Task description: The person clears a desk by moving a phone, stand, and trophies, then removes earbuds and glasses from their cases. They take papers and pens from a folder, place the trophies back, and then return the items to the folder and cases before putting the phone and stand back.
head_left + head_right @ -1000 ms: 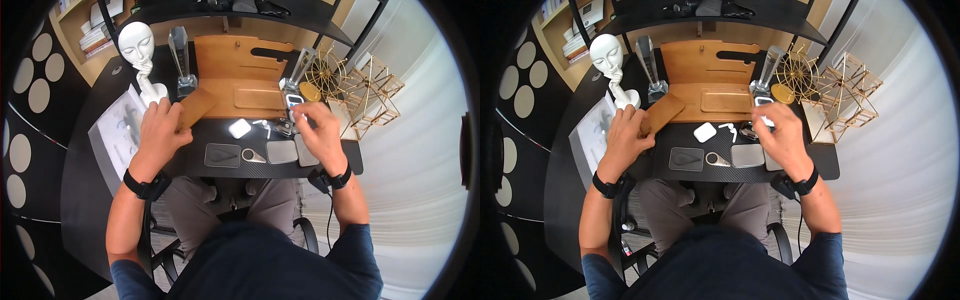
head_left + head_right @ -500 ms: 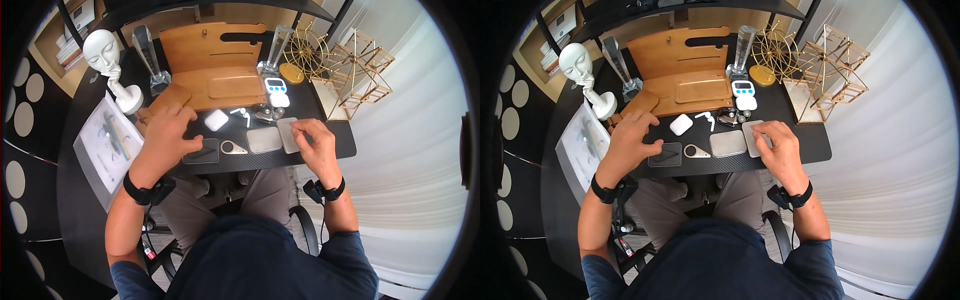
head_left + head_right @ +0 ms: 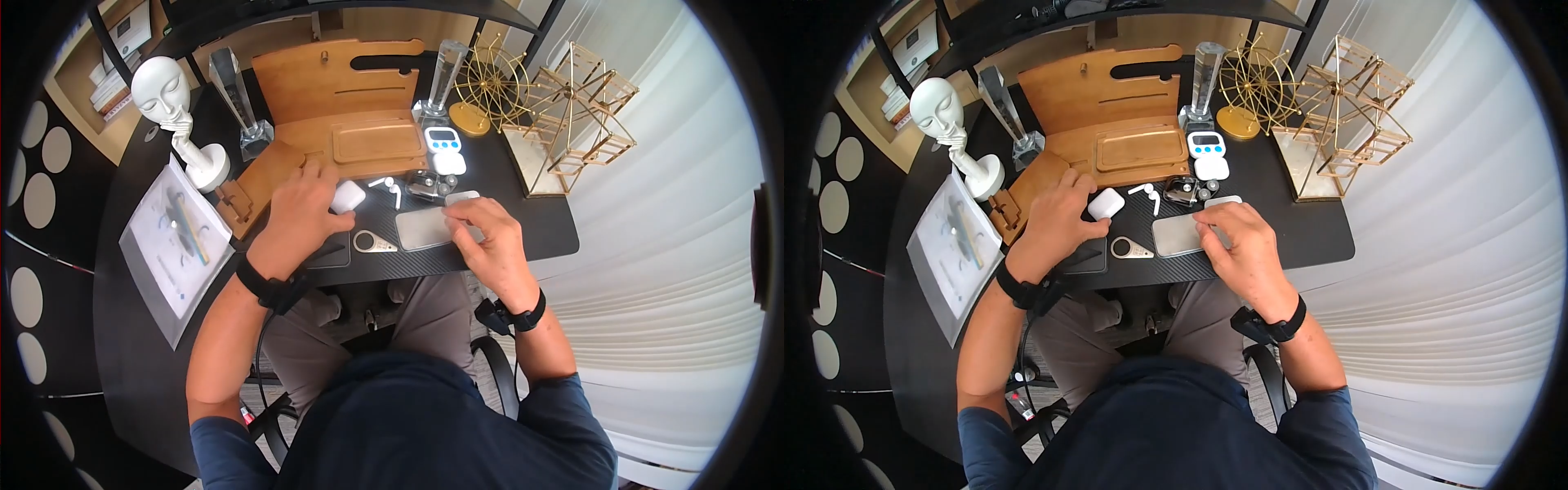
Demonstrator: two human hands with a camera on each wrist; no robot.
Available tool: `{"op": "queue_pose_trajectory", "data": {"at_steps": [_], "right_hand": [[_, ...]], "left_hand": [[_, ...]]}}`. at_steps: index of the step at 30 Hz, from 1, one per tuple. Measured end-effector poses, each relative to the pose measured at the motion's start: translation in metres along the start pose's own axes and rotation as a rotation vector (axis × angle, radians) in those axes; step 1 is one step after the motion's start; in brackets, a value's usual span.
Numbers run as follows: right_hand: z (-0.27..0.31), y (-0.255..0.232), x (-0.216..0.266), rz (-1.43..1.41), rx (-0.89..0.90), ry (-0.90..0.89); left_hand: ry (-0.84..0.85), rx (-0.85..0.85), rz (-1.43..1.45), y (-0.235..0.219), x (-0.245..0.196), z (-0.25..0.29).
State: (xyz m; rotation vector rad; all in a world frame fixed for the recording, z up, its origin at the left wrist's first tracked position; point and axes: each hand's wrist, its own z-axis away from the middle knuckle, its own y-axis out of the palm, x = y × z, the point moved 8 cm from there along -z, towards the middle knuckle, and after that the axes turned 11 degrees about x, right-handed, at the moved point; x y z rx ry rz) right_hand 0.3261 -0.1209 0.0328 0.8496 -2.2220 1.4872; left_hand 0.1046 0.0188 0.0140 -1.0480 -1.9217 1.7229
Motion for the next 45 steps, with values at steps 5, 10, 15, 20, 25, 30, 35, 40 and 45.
{"op": "queue_pose_trajectory", "data": {"at_steps": [5,10,15,20,25,30,35,40,45], "right_hand": [[0.0,0.011,0.004,-0.009,0.041,-0.052],[0.001,0.021,0.013,-0.014,0.171,-0.1],[-0.009,0.048,0.04,0.009,0.25,-0.257],[-0.026,0.081,0.061,0.106,0.293,-0.319],[-0.033,0.103,0.059,0.224,0.375,-0.297],[-0.035,0.105,0.059,0.198,0.344,-0.318],[-0.04,0.105,0.053,0.1,0.27,-0.263],[-0.047,0.087,0.045,-0.131,0.16,-0.161],[-0.054,0.076,0.07,-0.393,0.121,-0.219]], "left_hand": [[0.044,0.101,0.092,-0.011,-0.008,0.023],[0.074,0.247,0.039,-0.014,-0.006,0.05],[0.052,0.3,-0.003,-0.003,0.008,0.066],[0.0,0.328,0.056,0.001,0.019,0.072],[0.001,0.283,0.113,-0.005,0.025,0.077],[-0.037,0.197,0.308,-0.022,0.022,0.076],[-0.092,0.251,0.327,-0.026,0.023,0.076],[-0.106,0.245,0.41,-0.019,0.026,0.08],[-0.142,0.355,0.768,-0.001,0.013,0.065]]}}
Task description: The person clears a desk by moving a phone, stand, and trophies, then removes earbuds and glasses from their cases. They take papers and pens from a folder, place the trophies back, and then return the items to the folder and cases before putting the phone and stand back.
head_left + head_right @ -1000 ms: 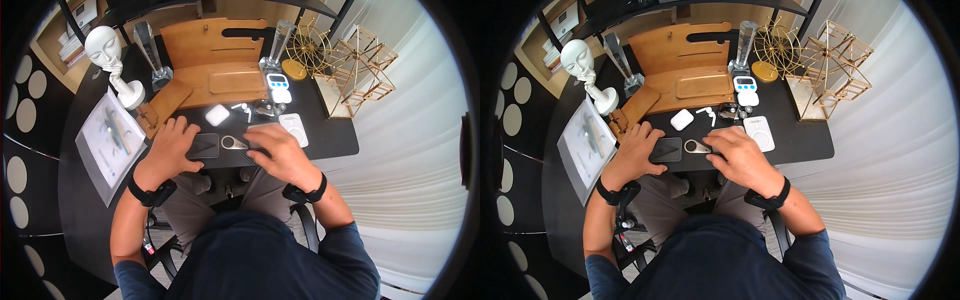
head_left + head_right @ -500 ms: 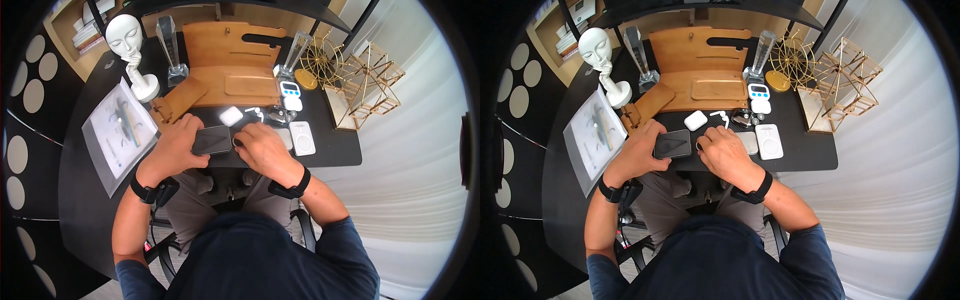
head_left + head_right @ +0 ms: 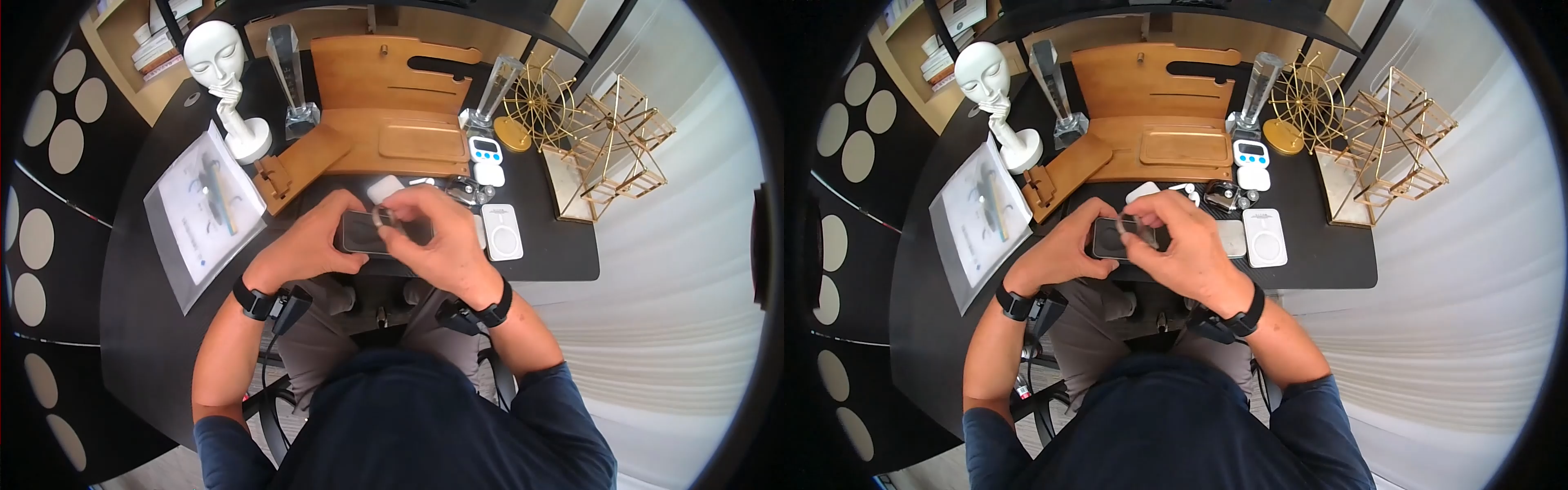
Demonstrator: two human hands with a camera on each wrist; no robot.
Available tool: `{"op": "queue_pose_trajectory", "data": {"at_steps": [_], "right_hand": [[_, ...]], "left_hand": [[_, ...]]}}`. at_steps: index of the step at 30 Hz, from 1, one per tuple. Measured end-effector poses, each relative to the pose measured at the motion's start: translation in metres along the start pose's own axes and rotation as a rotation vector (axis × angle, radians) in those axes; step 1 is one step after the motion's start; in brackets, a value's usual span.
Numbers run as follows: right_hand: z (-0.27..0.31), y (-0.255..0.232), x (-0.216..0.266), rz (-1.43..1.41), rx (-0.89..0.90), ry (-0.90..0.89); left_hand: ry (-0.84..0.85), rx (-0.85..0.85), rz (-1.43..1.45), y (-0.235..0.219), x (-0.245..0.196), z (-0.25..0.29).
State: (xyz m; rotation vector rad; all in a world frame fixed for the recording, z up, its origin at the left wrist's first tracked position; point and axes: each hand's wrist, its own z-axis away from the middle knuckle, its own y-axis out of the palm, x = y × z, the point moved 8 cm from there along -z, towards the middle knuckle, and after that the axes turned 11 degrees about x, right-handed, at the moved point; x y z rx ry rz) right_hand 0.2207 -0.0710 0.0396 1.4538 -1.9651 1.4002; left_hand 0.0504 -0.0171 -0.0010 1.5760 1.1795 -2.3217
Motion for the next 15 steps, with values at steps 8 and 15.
{"op": "queue_pose_trajectory", "data": {"at_steps": [8,15], "right_hand": [[-0.001,0.031,-0.002,-0.054,0.004,-0.101],[0.0,0.032,-0.002,0.051,0.083,-0.155]], "left_hand": [[0.088,0.064,0.339,0.017,0.019,-0.007],[0.101,0.014,0.42,0.018,0.038,-0.004]]}}
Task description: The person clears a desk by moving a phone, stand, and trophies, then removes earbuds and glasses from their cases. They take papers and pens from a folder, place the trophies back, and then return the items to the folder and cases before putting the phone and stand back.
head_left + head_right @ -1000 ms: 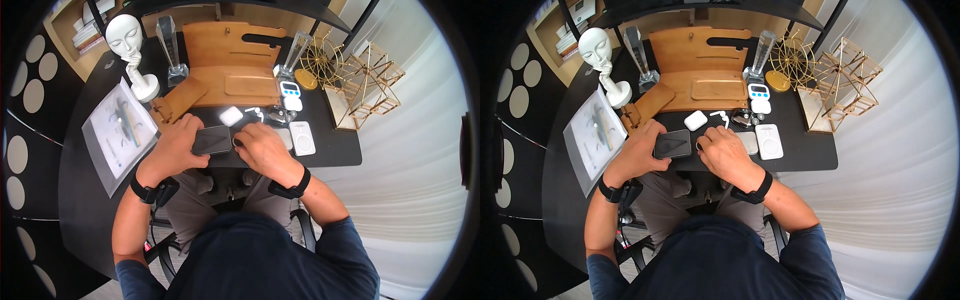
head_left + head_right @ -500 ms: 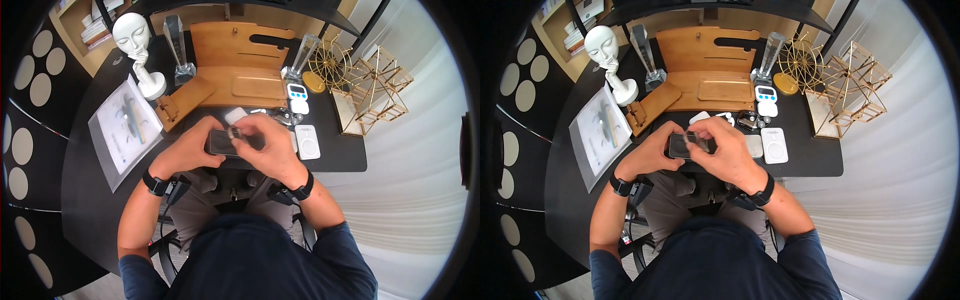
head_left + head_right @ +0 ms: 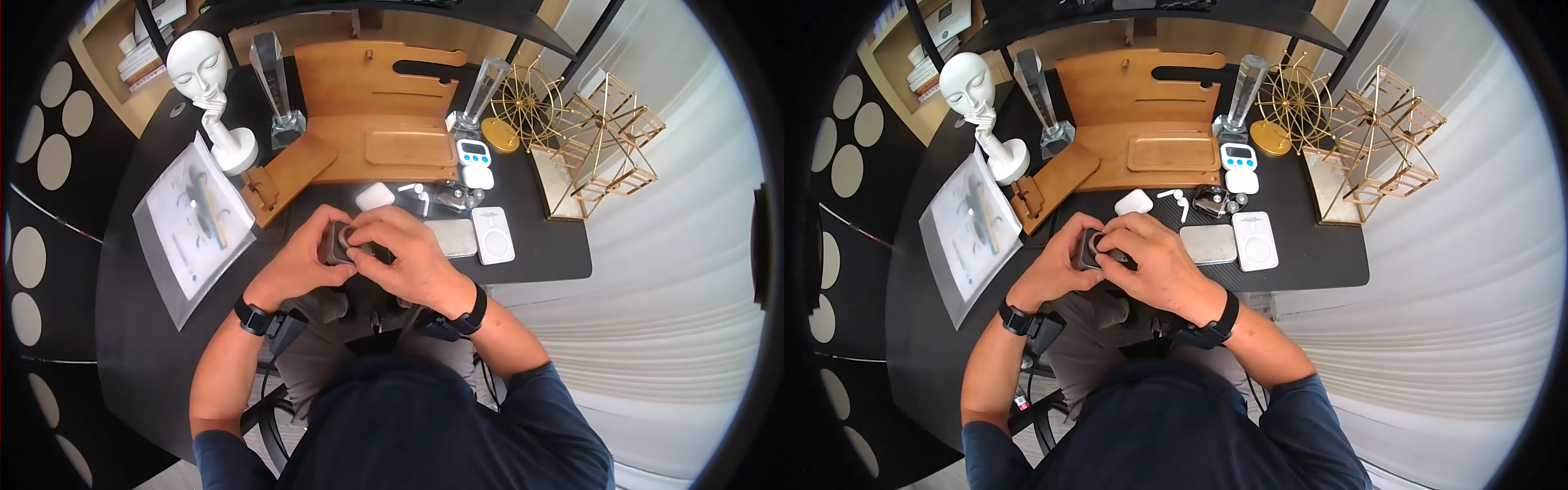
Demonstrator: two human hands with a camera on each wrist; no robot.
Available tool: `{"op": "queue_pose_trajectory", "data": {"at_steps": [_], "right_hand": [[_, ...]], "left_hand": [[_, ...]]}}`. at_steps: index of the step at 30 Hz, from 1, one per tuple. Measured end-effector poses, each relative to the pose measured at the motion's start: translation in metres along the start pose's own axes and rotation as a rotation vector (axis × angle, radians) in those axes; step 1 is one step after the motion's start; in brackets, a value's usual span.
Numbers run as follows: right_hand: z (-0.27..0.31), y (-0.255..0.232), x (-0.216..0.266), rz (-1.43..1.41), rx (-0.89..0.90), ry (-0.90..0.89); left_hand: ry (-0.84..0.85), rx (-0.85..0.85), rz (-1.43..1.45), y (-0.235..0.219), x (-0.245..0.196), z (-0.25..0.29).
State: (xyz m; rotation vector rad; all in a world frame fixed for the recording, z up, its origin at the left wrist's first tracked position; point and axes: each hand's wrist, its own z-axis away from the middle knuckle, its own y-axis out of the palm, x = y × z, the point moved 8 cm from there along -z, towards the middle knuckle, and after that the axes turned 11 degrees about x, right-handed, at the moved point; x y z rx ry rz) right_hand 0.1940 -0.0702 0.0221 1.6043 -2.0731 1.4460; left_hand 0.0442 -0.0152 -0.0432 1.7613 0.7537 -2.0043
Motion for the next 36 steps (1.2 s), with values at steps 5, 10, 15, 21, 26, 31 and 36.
{"op": "queue_pose_trajectory", "data": {"at_steps": [5,10,15,21,26,31,36], "right_hand": [[0.006,0.002,0.0,0.049,0.041,0.026],[0.01,0.006,0.005,0.093,0.019,0.039],[0.016,0.012,0.004,0.127,-0.062,0.02],[0.016,0.026,0.014,0.203,-0.065,0.056],[0.012,0.026,0.021,0.222,-0.074,0.022],[0.017,0.008,0.006,0.087,-0.223,0.252],[0.023,0.028,-0.029,-0.366,-0.025,0.522]], "left_hand": [[0.073,0.022,0.21,0.005,0.006,-0.003],[0.126,0.043,0.271,0.002,0.005,-0.001],[0.163,-0.082,0.278,0.004,0.002,-0.002],[0.073,-0.245,0.213,0.006,0.004,0.002],[0.012,-0.34,0.299,0.004,0.006,0.007],[0.148,-0.274,0.381,0.001,0.004,0.006],[0.2,-0.214,0.24,0.009,-0.013,0.006]]}}
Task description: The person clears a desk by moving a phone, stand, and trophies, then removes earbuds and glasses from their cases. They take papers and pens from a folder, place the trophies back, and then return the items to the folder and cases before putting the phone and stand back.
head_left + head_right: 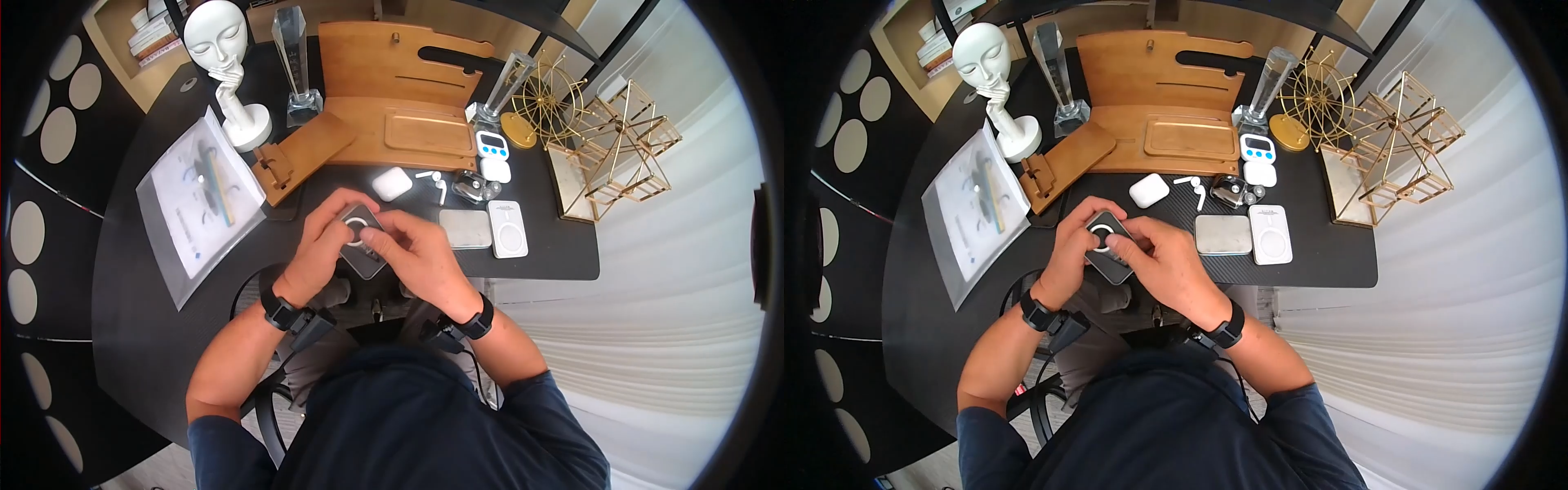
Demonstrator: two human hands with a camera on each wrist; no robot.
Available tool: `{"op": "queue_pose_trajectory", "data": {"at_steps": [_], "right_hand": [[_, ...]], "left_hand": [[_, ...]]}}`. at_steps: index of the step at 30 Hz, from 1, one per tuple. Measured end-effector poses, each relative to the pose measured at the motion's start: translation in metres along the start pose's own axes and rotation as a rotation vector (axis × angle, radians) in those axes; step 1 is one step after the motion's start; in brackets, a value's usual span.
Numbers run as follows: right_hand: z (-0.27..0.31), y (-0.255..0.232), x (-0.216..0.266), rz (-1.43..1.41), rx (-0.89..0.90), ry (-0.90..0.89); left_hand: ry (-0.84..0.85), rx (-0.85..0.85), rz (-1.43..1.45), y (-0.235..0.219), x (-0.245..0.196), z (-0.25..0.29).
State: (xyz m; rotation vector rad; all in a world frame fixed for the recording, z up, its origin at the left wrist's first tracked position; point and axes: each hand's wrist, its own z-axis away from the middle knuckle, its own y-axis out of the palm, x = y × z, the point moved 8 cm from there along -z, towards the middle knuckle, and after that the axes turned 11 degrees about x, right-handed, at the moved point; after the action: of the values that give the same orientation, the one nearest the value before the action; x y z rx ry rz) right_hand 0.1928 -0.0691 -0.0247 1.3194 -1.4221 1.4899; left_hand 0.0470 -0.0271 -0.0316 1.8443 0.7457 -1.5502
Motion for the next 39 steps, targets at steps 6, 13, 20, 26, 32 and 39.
{"op": "queue_pose_trajectory", "data": {"at_steps": [6,13,20,26,32,39], "right_hand": [[0.001,0.009,-0.004,-0.197,0.138,0.102],[0.01,-0.007,-0.009,-0.328,0.006,0.115],[0.035,-0.045,0.059,0.669,-0.141,-0.353],[0.045,-0.082,0.038,1.067,0.09,-0.212],[0.044,-0.089,0.023,0.961,0.157,-0.187],[0.042,-0.084,0.029,0.865,0.066,-0.089]], "left_hand": [[0.007,0.067,-0.074,0.007,-0.01,0.003],[-0.107,-0.002,0.22,0.029,0.011,-0.002],[-0.145,-0.128,0.574,0.011,0.026,0.005],[-0.193,-0.085,0.484,0.022,0.015,0.004],[-0.228,-0.023,0.4,0.024,0.026,0.004],[-0.237,-0.073,0.44,0.023,0.033,0.004]]}}
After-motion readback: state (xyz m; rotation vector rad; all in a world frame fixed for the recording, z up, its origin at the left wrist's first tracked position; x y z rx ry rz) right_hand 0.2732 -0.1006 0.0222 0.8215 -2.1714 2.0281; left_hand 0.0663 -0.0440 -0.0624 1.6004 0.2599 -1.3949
